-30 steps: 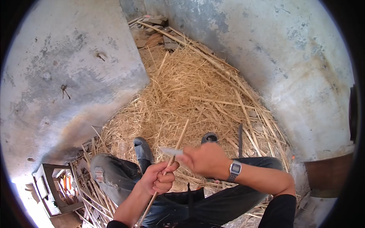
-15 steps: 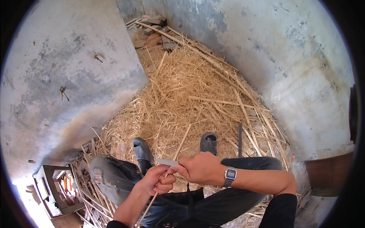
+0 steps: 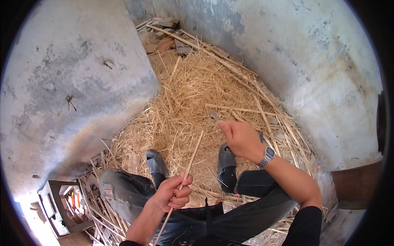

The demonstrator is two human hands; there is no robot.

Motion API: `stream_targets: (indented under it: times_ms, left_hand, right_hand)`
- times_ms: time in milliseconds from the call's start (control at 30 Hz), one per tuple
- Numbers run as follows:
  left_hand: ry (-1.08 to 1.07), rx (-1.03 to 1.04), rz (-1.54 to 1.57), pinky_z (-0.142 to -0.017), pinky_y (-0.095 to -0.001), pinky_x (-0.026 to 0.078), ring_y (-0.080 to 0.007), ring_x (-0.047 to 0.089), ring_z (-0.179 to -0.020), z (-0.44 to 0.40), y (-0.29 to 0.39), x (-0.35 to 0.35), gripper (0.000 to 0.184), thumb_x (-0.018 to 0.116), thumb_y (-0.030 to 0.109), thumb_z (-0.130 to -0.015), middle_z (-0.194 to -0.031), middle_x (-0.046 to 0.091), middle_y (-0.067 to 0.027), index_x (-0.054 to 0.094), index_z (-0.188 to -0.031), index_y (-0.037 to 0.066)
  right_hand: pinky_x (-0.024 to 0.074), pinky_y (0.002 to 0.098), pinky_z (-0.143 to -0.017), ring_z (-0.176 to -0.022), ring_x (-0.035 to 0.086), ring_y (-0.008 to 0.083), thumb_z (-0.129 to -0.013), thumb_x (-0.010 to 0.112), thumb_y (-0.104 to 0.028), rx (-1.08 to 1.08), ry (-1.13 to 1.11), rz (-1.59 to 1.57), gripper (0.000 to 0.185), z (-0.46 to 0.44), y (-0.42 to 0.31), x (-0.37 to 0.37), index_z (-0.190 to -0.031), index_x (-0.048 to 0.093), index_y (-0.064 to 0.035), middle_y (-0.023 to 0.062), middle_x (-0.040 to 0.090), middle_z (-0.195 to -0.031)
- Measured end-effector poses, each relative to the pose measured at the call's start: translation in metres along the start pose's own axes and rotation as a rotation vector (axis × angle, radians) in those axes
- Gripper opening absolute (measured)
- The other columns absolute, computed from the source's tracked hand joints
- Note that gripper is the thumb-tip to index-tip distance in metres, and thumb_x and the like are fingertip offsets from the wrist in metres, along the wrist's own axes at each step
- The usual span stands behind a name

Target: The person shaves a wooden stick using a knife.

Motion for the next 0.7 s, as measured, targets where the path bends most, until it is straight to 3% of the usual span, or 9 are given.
stream_targets:
  times_ms: [100,200,267,400,600,700]
  left_hand:
    - [0.049,0.052,-0.100,-0.033,-0.0219,0.014,-0.0032,0.021,-0.042,0.004,0.005,0.008,0.035,0.038,0.046,-0.112,-0.059,0.027,0.0068,0.043,-0.093,0.016]
    - [0.060,0.031,-0.101,-0.034,-0.0218,0.014,-0.0033,0.021,-0.043,0.001,0.003,0.009,0.035,0.039,0.046,-0.112,-0.059,0.027,0.0070,0.044,-0.094,0.017]
    - [0.102,0.034,-0.128,-0.034,-0.0218,0.014,-0.0034,0.021,-0.043,0.002,0.001,0.010,0.035,0.039,0.046,-0.112,-0.059,0.027,0.0070,0.044,-0.095,0.017]
    - [0.133,0.050,-0.164,-0.035,-0.0220,0.014,-0.0035,0.021,-0.043,0.002,0.002,0.010,0.034,0.041,0.047,-0.111,-0.059,0.027,0.0071,0.045,-0.096,0.017]
    - [0.197,0.032,-0.204,-0.035,-0.0225,0.014,-0.0039,0.021,-0.043,-0.002,0.003,0.009,0.034,0.042,0.046,-0.111,-0.060,0.027,0.0070,0.044,-0.095,0.017]
    - [0.173,0.047,-0.175,-0.035,-0.0224,0.014,-0.0039,0.021,-0.043,-0.004,0.002,0.010,0.035,0.042,0.047,-0.111,-0.060,0.026,0.0070,0.044,-0.094,0.017]
  right_hand:
    - [0.0499,0.0529,-0.053,-0.057,0.063,0.0422,-0.108,0.042,-0.046,-0.025,0.021,-0.021,0.053,0.020,-0.029,-0.007,-0.083,0.062,-0.0047,0.0176,0.063,-0.061]
    - [0.0495,0.0519,-0.051,-0.055,0.063,0.0414,-0.108,0.043,-0.047,-0.150,-0.142,0.036,0.050,0.049,-0.059,0.021,-0.086,0.062,-0.0066,0.0167,0.061,-0.058]
    - [0.0470,0.0538,-0.049,-0.051,0.061,0.0422,-0.105,0.051,-0.044,-0.213,-0.256,-0.058,0.041,0.060,-0.064,0.038,-0.087,0.063,-0.0090,0.0170,0.058,-0.055]
    - [0.0501,0.0538,-0.050,-0.053,0.064,0.0417,-0.104,0.050,-0.048,-0.093,-0.285,0.039,0.041,0.040,-0.046,0.035,-0.092,0.065,-0.0122,0.0167,0.061,-0.057]
    - [0.0492,0.0519,-0.047,-0.050,0.062,0.0404,-0.105,0.048,-0.053,-0.217,-0.301,0.041,0.046,0.057,-0.052,0.048,-0.089,0.065,-0.0128,0.0154,0.060,-0.054]
    - [0.0492,0.0520,-0.047,-0.050,0.062,0.0403,-0.105,0.047,-0.053,-0.113,-0.223,0.032,0.048,0.036,-0.035,0.037,-0.089,0.066,-0.0125,0.0164,0.059,-0.054]
Point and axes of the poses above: each hand's wrist, its own z-axis away from the middle knuckle, its own x-axis out of the palm, y = z × x, the point moved 1 cm from there along -z, towards the middle knuckle
